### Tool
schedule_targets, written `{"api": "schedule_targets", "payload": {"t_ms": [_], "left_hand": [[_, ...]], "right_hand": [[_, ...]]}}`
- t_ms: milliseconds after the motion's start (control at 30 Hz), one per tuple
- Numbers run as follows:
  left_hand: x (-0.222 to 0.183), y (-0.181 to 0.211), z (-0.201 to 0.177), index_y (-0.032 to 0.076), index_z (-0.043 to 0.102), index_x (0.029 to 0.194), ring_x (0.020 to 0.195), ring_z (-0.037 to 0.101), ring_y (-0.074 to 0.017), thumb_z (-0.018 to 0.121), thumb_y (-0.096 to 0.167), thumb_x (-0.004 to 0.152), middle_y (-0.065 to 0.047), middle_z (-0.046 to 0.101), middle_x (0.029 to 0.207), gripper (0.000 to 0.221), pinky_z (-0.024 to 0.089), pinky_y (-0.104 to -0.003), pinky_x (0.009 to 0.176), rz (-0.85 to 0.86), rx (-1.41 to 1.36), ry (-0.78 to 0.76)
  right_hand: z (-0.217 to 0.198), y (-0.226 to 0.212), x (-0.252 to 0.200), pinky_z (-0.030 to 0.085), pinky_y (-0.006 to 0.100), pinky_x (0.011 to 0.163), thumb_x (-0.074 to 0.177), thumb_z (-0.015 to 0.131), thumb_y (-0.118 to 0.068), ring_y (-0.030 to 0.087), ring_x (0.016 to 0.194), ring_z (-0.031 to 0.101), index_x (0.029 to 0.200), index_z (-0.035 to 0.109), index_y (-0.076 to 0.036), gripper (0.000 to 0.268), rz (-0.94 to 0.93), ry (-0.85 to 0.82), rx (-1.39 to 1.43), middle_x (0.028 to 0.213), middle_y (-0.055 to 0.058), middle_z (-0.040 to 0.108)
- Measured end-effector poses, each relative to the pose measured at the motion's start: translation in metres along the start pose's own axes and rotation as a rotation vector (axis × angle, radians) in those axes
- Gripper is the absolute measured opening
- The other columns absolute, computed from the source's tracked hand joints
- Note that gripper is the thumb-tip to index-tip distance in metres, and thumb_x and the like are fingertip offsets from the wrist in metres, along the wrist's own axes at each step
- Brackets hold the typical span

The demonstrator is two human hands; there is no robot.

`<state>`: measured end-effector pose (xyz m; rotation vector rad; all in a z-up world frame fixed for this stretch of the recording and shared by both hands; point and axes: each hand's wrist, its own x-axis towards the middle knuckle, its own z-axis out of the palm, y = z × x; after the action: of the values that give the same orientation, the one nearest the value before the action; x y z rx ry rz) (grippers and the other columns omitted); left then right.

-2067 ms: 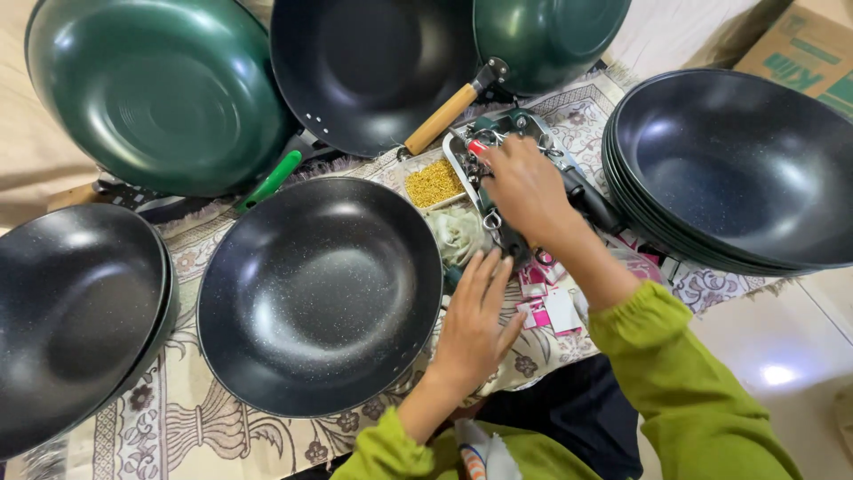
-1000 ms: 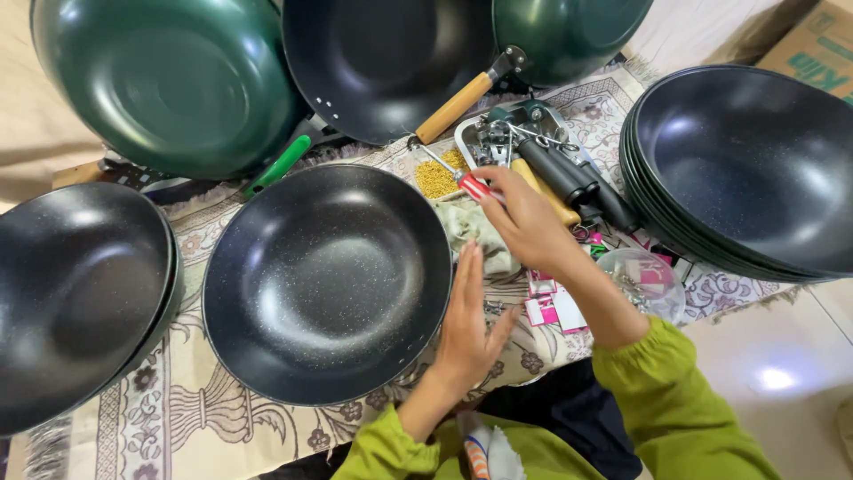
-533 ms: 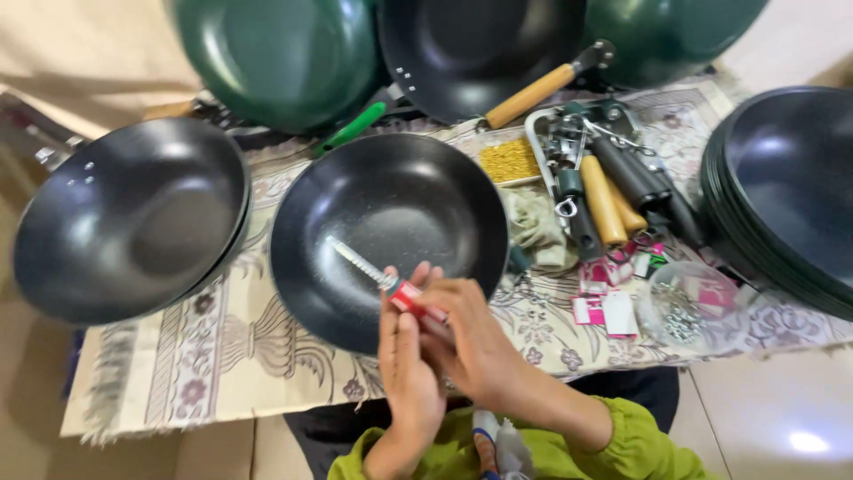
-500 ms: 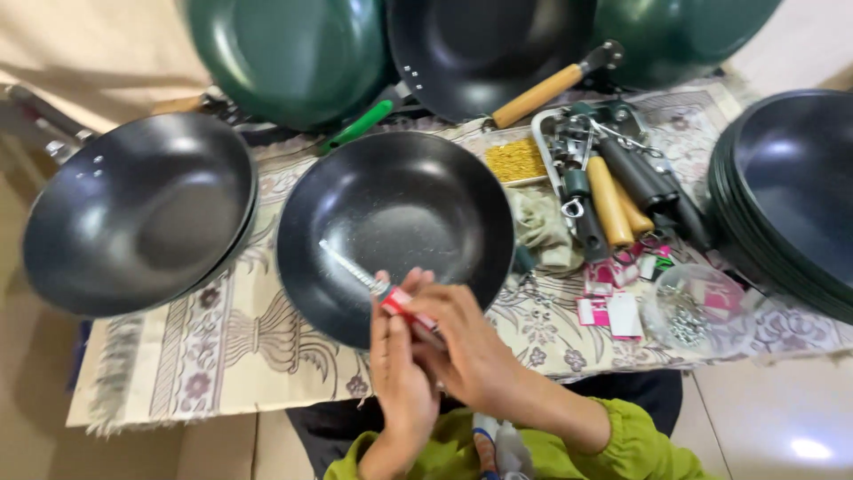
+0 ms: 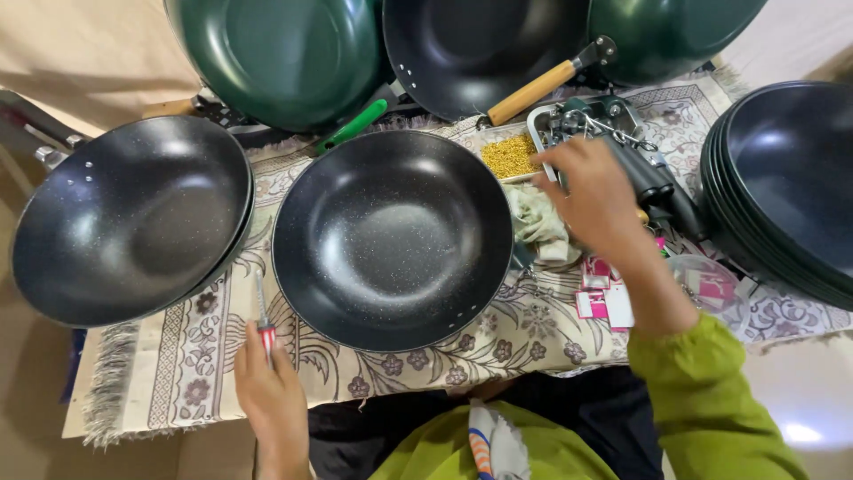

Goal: Attaching a handle bracket to a wok using screws and a screwdriver

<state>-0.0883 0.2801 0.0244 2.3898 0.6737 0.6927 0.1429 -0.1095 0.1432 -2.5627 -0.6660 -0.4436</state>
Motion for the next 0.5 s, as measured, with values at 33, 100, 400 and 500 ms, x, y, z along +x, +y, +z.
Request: {"api": "schedule_targets", "payload": {"t_ms": [33, 100, 400, 500], "left_hand": [[0.006, -0.004, 0.004, -0.005, 0.047, 0.155, 0.104, 0.058, -0.0393, 0.05, 0.012, 0.106, -0.024, 0.06, 0.12, 0.052, 0.049, -0.049, 0.088, -0.004, 0.09, -0.056], [0.016, -0.013, 0.022, -0.007, 0.051, 0.152, 0.103, 0.058, -0.0405, 0.056, 0.003, 0.101, -0.026, 0.061, 0.117, 0.052, 0.049, -0.05, 0.089, 0.073, 0.151, 0.0], [0.046, 0.036, 0.031, -0.003, 0.054, 0.143, 0.112, 0.057, -0.0385, 0.05, 0.016, 0.101, -0.027, 0.058, 0.133, 0.047, 0.049, -0.049, 0.092, -0.301, 0.047, -0.002], [0.042, 0.014, 0.041, -0.005, 0.054, 0.148, 0.112, 0.057, -0.0427, 0.062, -0.01, 0.093, -0.031, 0.061, 0.133, 0.056, 0.054, -0.049, 0.088, 0.059, 0.304, 0.006]], "right_hand": [[0.003, 0.023, 0.009, 0.047, 0.045, 0.083, 0.104, 0.068, -0.017, 0.033, 0.104, 0.058, 0.118, 0.072, -0.006, 0.019, 0.005, 0.027, -0.094, 0.105, 0.011, 0.065], [0.026, 0.071, 0.026, 0.048, 0.047, 0.083, 0.1, 0.071, -0.017, 0.036, 0.098, 0.057, 0.116, 0.075, -0.008, 0.017, -0.011, 0.038, -0.187, 0.103, 0.011, 0.067], [0.102, 0.17, 0.068, 0.054, 0.046, 0.057, 0.086, 0.074, -0.014, 0.037, 0.088, 0.063, 0.078, 0.078, -0.018, 0.01, -0.028, -0.043, -0.644, 0.087, 0.005, 0.069], [0.111, 0.174, 0.071, 0.054, 0.044, 0.06, 0.084, 0.078, -0.02, 0.035, 0.087, 0.063, 0.075, 0.078, -0.013, 0.011, -0.031, -0.044, -0.738, 0.084, 0.005, 0.069]]}}
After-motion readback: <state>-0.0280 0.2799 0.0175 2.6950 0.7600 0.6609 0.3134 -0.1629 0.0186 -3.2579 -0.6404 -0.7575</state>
